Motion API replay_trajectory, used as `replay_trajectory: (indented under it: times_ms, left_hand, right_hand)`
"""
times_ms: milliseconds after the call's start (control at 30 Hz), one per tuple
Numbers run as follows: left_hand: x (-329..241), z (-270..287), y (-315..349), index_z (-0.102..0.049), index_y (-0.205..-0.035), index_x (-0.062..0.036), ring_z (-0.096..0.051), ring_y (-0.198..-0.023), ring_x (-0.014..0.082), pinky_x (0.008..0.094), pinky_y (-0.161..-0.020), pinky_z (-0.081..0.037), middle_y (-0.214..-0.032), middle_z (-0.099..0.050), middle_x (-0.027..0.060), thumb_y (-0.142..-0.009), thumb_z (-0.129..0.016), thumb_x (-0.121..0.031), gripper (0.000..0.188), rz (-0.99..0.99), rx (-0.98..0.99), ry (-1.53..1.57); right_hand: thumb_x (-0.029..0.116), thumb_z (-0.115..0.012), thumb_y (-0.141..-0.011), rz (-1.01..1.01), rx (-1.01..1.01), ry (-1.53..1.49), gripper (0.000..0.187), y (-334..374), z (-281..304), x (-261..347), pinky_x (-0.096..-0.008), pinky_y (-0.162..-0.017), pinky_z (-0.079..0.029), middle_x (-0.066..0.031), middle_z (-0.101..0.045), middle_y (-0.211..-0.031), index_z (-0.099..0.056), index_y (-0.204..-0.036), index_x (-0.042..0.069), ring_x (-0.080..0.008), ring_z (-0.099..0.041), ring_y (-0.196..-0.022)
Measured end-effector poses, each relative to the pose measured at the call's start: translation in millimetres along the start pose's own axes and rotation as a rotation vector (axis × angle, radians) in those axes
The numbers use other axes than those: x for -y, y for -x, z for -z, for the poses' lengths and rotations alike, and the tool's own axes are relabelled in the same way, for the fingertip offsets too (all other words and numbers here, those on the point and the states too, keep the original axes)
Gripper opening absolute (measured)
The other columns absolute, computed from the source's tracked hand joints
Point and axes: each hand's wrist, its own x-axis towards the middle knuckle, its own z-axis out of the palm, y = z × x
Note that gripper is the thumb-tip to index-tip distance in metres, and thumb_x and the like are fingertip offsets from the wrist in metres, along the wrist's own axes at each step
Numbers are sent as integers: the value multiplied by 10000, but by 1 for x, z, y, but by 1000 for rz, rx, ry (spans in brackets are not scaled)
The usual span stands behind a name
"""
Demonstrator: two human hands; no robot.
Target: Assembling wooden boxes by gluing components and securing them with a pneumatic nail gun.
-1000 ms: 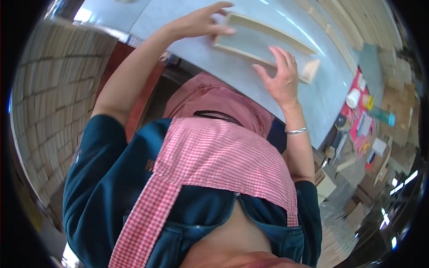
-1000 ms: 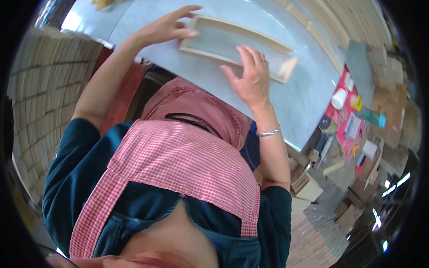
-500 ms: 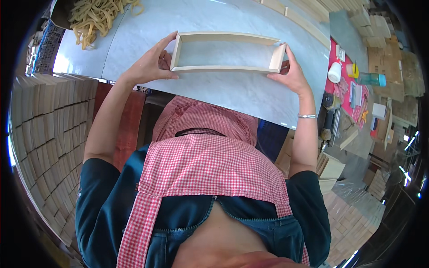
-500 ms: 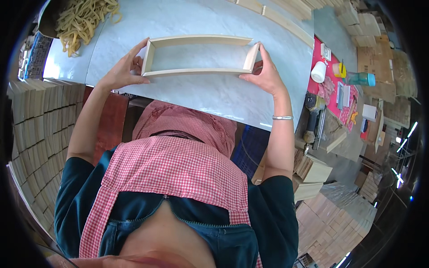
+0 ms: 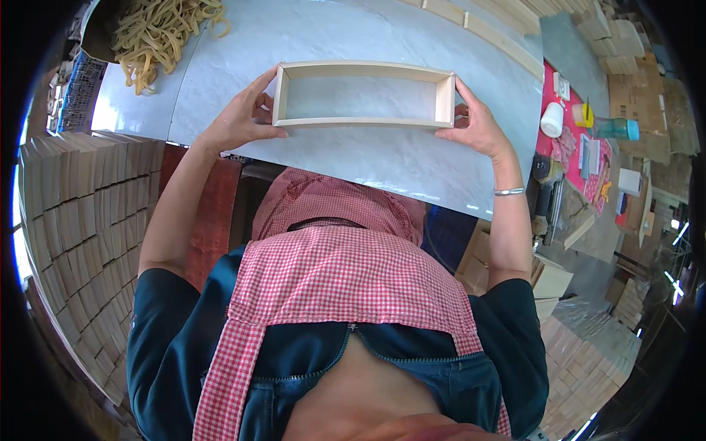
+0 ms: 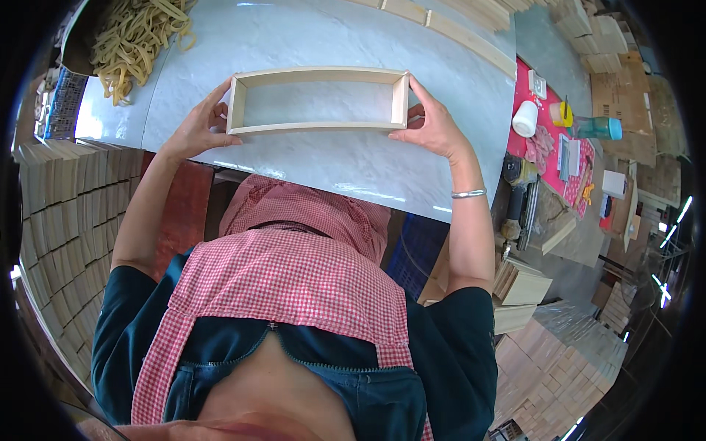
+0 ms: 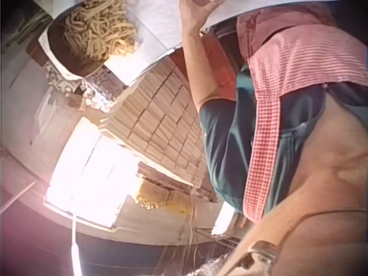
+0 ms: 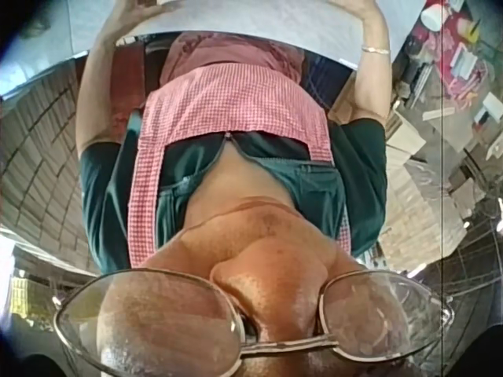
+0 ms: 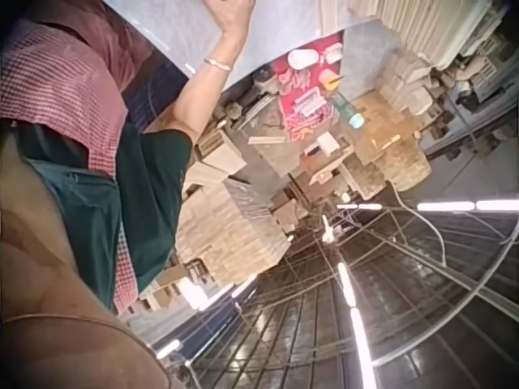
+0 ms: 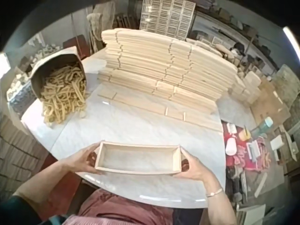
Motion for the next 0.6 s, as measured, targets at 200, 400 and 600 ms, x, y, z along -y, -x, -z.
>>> replay_trajectory:
  times_ms: [200, 400, 600]
  left_hand:
    - [0, 6, 1, -318, -1566, -46, -625, -861, 216, 321, -788, -560, -1083, -648, 183, -706, -870, -57, 1023, -19, -17, -91]
    - [-21, 2, 1, -342, -1536, -26, -662, -800, 223, 312, -740, -592, -1003, -675, 165, -698, -876, -87, 995, -144, 33, -156]
    - [-43, -20, -34, -312, -1558, -63, -647, -820, 242, 330, -736, -583, -1060, -670, 162, -666, -872, -39, 1054, -71, 152, -93]
  right_hand:
    - [-34, -893, -612, 88, -1, 38, 1109, 12, -8, -10, -307, -749, -568, -197, -642, -1245, -332, -1566, 45, -228, -637, -861]
    - [-61, -865, -615, 115, -124, 90, 1094, 61, -13, -7, -318, -724, -586, -223, -595, -1304, -306, -1552, 17, -256, -661, -892]
    - [-83, -835, -629, -48, -115, 78, 1109, 85, 8, -23, -316, -719, -568, -246, -568, -1303, -255, -1568, 22, -256, -642, -902]
